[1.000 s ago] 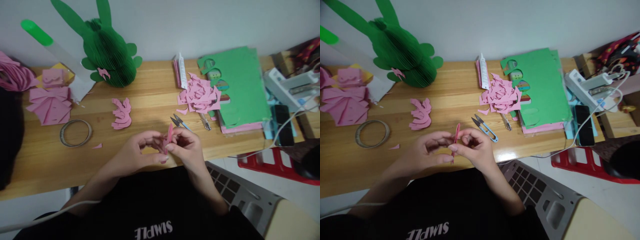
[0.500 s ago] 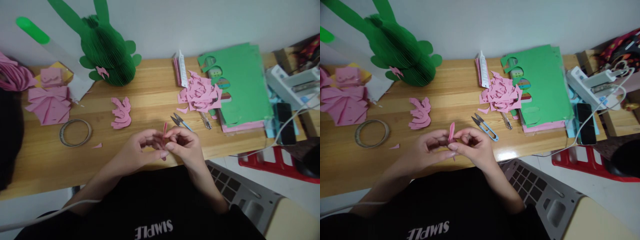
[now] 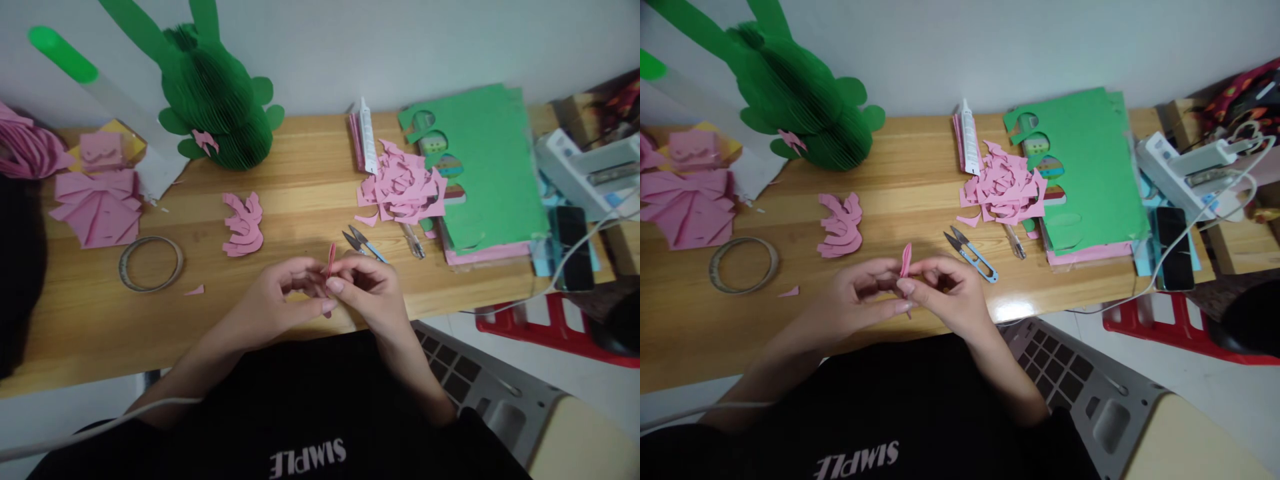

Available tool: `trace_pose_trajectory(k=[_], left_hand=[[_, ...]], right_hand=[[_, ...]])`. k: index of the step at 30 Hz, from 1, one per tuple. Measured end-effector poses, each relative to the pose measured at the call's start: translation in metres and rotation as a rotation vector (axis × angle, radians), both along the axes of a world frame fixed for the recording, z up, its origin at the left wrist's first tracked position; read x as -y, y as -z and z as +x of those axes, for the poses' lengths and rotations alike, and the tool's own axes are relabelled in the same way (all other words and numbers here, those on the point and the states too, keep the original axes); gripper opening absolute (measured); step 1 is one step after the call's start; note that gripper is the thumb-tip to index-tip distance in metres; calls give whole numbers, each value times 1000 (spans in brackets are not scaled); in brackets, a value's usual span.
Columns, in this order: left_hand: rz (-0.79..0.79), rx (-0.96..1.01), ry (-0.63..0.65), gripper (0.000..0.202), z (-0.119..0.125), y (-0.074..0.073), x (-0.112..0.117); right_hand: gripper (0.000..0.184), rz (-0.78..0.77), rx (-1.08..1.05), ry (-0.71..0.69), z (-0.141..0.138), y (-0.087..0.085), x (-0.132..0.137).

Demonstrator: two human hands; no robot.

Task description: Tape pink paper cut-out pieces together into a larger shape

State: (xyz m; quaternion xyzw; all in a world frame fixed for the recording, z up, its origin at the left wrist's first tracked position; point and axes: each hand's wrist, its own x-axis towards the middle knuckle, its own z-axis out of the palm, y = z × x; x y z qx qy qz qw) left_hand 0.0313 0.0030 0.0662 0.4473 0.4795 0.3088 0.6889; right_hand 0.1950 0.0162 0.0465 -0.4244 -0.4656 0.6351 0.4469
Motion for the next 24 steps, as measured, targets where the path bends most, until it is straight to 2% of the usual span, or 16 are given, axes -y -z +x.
trace_pose_trajectory(k=[3,10,24], left_hand=[[-12,-1,-1,23,-1,2,0],[-49,-46,-22,32,0,-2,-1],[-127,168,44,21,-6,5,-6]], right_hand=[[6,9,22,-13,0,0,-1],[12,-1,43,-8,-2,4,-2],[24,-40,-29,-56,3,8,-7]])
